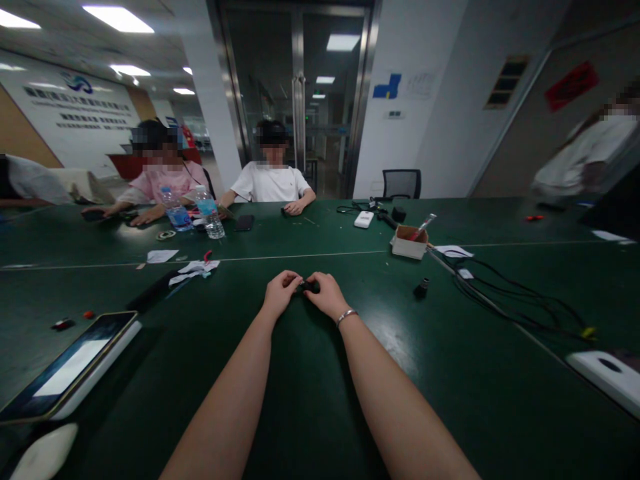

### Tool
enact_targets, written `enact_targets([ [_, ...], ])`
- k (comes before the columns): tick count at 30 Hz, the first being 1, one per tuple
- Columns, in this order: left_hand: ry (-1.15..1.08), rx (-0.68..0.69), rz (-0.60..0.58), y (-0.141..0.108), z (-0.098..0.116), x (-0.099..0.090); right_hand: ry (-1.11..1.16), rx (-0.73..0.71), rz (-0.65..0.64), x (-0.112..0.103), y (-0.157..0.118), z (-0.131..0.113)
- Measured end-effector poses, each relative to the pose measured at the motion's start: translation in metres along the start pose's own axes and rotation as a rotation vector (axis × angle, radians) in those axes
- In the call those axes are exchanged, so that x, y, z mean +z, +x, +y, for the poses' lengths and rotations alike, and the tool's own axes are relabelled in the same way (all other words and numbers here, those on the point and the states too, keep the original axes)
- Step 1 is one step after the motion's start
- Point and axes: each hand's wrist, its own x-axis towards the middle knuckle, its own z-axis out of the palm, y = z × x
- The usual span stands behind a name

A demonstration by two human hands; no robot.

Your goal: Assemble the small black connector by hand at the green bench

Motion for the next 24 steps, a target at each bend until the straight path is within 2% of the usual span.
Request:
enact_targets([
  [4, 0.021, 0.005, 0.009, 0.0, -0.001, 0.002, 0.0, 0.053, -0.044, 0.001, 0.0, -0.003],
  [8, 0.094, 0.073, 0.075, 0.002, -0.004, 0.005, -0.123, 0.109, -0.066, 0.007, -0.002, -0.011],
  [11, 0.097, 0.028, 0.083, 0.001, -0.003, 0.005, -0.169, 0.119, -0.095, 0.011, -0.003, -0.016],
  [14, 0.098, -0.028, 0.04, -0.003, 0.003, 0.004, -0.153, 0.153, -0.174, -0.004, 0.003, -0.017],
  [16, 0.085, -0.046, 0.001, -0.006, 0.008, 0.005, -0.109, 0.176, -0.253, -0.029, 0.01, -0.015],
  [18, 0.084, -0.085, -0.069, -0.008, 0.012, 0.007, -0.037, 0.148, -0.226, -0.067, 0.017, -0.009],
  [19, 0.093, -0.111, -0.105, -0.008, 0.014, 0.007, -0.008, 0.15, -0.143, -0.088, 0.018, -0.004],
  [21, 0.124, -0.156, -0.152, -0.007, 0.016, 0.003, -0.004, 0.192, 0.143, -0.132, 0.016, 0.01],
  [24, 0.216, -0.174, -0.171, -0.008, 0.019, -0.018, -0.062, 0.356, 0.47, -0.184, -0.005, 0.044],
])
